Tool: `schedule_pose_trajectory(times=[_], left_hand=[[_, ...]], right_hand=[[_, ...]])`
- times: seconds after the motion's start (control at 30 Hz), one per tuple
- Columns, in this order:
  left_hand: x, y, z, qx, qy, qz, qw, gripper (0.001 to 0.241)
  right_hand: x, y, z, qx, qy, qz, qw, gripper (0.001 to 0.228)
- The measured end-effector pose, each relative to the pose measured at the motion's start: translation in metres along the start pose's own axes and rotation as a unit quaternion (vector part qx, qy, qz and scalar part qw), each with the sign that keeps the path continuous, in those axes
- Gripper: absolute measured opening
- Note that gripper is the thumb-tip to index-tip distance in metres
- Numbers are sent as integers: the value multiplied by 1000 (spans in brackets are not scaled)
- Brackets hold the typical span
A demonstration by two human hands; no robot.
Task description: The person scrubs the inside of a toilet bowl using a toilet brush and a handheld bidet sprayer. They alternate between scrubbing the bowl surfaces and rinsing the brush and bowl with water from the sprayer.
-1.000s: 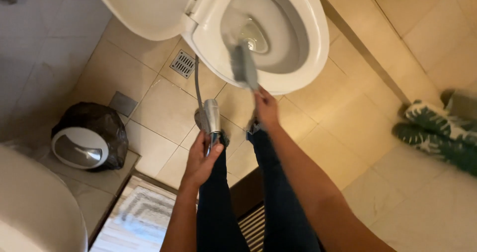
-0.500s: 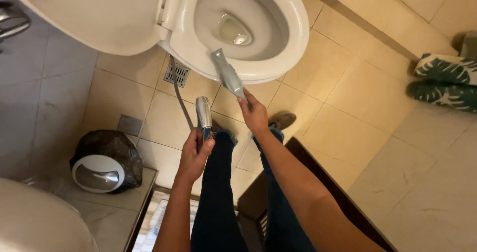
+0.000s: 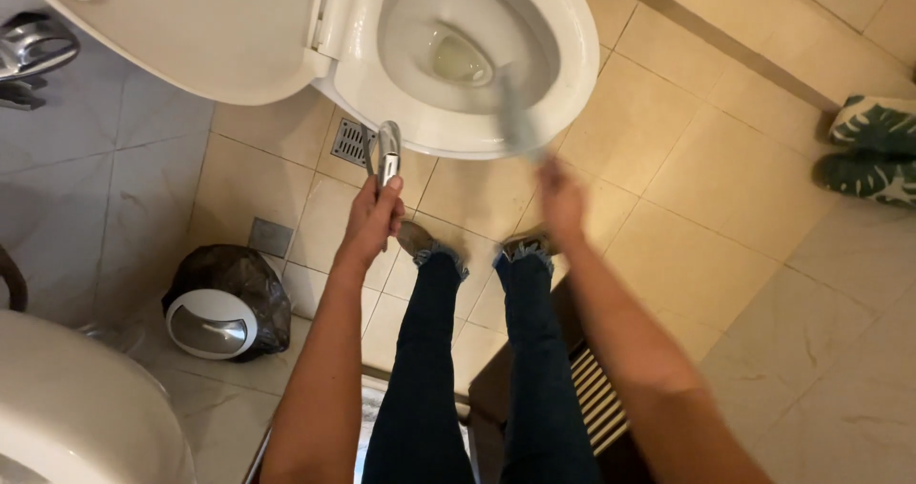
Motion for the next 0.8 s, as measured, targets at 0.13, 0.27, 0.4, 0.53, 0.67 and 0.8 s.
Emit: schedule_pose_trajectory(times=[0.13, 0.27, 0.4, 0.53, 0.67, 0.8], left_hand=[[10, -15, -5, -25, -8, 7, 1000, 46], [9, -27, 2, -35, -15, 5, 999, 43], [3, -34, 13, -41, 12, 16, 999, 43], [18, -37, 20, -42, 21, 8, 999, 43], [15, -37, 55, -63, -13, 7, 998, 44], [39, -48, 81, -55, 4, 27, 998, 37]], right_hand=[[65, 51, 30, 116, -33, 74, 990, 48], [10, 38, -1, 77, 21, 59, 995, 48], [-21, -47, -20, -20, 63, 114, 991, 46], [17, -5, -12, -10, 65, 146, 987, 51], [96, 56, -16, 100, 13, 135, 986, 50], [155, 19, -39, 138, -37, 104, 984, 74]])
Point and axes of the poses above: each hand's wrist, its own z-axis away from the middle knuckle, its own y-axis out of the palm, x = y × z, the point moved 6 cm from there along -z, towards the middle knuckle, and after that the axes turned 12 degrees about z, right-handed, at the moved point
